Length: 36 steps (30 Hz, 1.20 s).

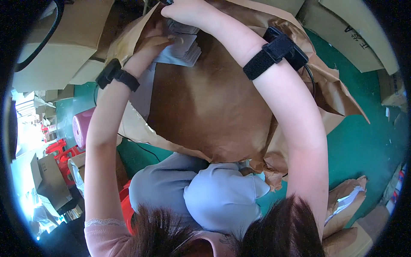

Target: The person marks a stack of flat cardboard boxes with a marker, places the marker into a large paper bag to retrieve more boxes, and then continues marking the new stack.

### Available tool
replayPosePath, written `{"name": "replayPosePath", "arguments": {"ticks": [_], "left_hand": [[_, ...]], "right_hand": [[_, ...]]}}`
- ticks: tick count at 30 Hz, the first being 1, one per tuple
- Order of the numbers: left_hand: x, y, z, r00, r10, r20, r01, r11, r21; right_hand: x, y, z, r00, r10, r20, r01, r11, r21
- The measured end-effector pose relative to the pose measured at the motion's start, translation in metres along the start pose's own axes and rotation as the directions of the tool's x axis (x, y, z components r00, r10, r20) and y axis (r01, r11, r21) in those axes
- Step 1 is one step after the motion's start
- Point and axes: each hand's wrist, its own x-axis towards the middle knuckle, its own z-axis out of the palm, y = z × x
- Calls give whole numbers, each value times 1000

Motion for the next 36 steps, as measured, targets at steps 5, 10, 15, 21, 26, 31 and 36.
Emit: {"name": "replayPosePath", "arguments": {"ticks": [5,10,15,21,26,31,36], "left_hand": [[3,4,-8,944,206,257,-260,944,201],[7,46,-12,939,-9,344,-88,959,268],[27,-18,20,891,20,453,-117,975,189],[18,-11,23,953,294,-77,-281,948,147],[-2,10,-24,952,236,195,-230,972,-55],[-36,49,-70,878,77,472,-334,806,489],[-97,95,-73,908,397,137,-409,764,498]], "right_hand": [[-6,7,2,998,-57,-30,48,968,-247],[-7,17,1,993,-106,-43,91,962,-258],[2,-10,4,995,56,87,-62,996,66],[-18,21,-8,911,410,-37,-400,863,-307],[-45,56,-16,999,-14,-34,-9,807,-591],[-56,49,-22,994,90,-66,-110,702,-703],[-60,61,-38,995,83,47,-20,664,-748]]}}
